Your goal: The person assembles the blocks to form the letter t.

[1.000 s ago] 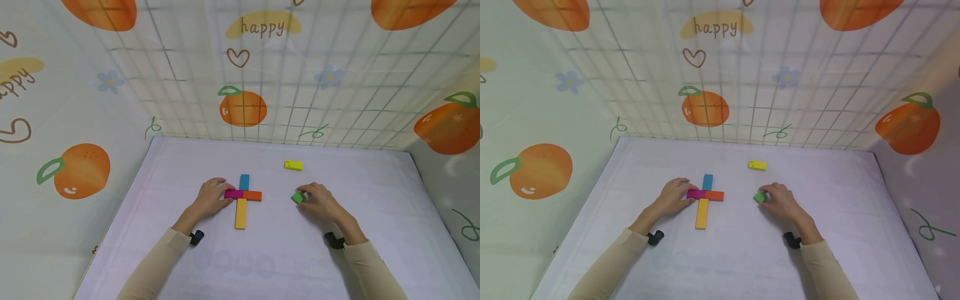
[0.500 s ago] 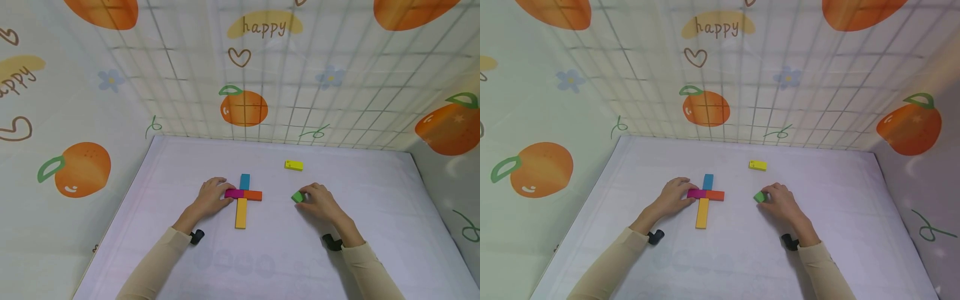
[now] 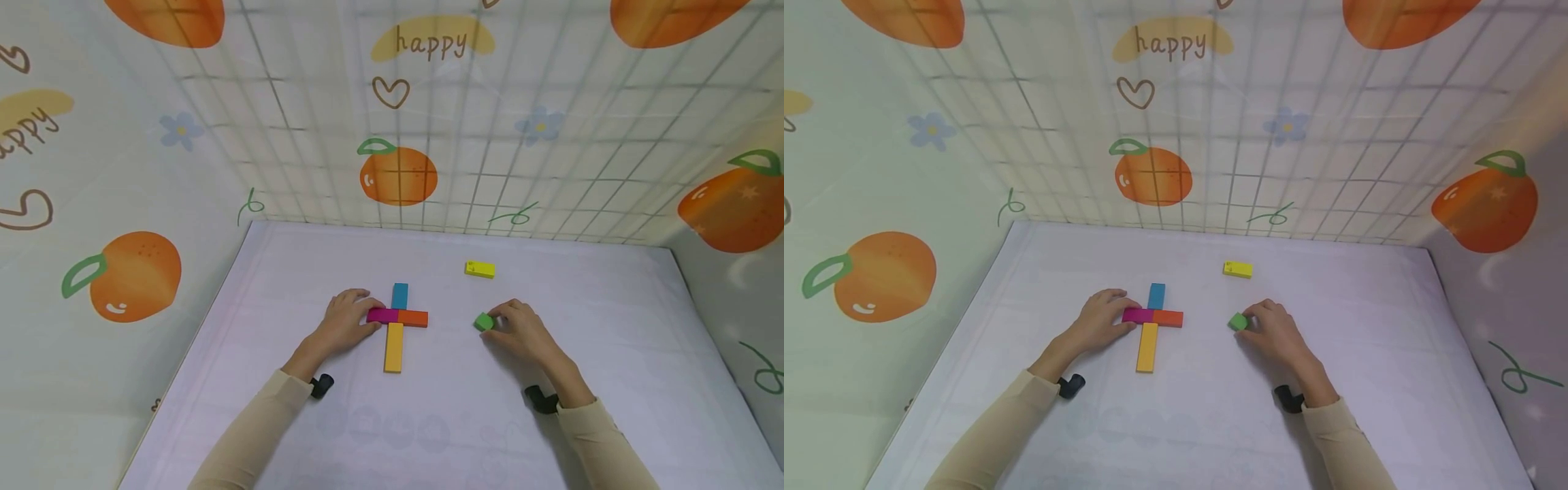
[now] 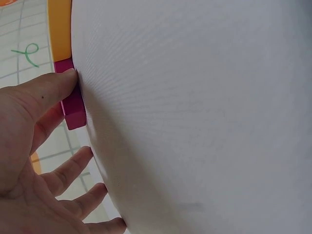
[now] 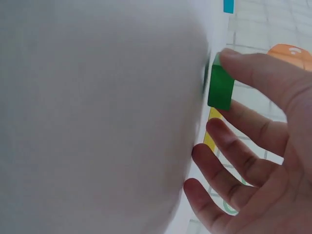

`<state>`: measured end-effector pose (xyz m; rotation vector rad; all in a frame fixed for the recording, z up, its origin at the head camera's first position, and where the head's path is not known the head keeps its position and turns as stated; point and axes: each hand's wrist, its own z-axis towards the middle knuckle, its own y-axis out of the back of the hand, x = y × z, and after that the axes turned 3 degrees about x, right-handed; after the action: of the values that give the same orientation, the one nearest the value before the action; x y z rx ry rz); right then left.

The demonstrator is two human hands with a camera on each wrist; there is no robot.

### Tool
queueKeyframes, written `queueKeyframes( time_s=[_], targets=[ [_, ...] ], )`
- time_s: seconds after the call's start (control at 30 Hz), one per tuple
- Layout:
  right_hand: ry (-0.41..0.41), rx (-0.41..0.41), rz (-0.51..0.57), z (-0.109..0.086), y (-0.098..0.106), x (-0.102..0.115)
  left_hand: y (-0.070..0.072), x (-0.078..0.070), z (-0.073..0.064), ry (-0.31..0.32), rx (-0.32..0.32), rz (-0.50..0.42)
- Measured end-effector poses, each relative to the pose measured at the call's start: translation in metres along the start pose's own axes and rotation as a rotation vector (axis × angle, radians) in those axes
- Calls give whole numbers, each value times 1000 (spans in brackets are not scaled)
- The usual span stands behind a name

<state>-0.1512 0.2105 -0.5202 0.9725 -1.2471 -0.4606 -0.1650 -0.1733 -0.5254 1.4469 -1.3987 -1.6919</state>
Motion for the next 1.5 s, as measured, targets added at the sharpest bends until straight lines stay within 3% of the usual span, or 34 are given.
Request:
queueKeyframes(
  time_s=[0.6, 1.17, 1.5],
  targets=[
    [43, -7, -6, -11, -14, 24, 1, -3, -2, 17, 12, -5],
    [168, -25, -11, -20, -40, 55, 1, -3, -1, 5, 24, -7],
    [195, 40, -41, -24, -57, 77, 1, -2, -1, 12, 24, -6]
  ],
)
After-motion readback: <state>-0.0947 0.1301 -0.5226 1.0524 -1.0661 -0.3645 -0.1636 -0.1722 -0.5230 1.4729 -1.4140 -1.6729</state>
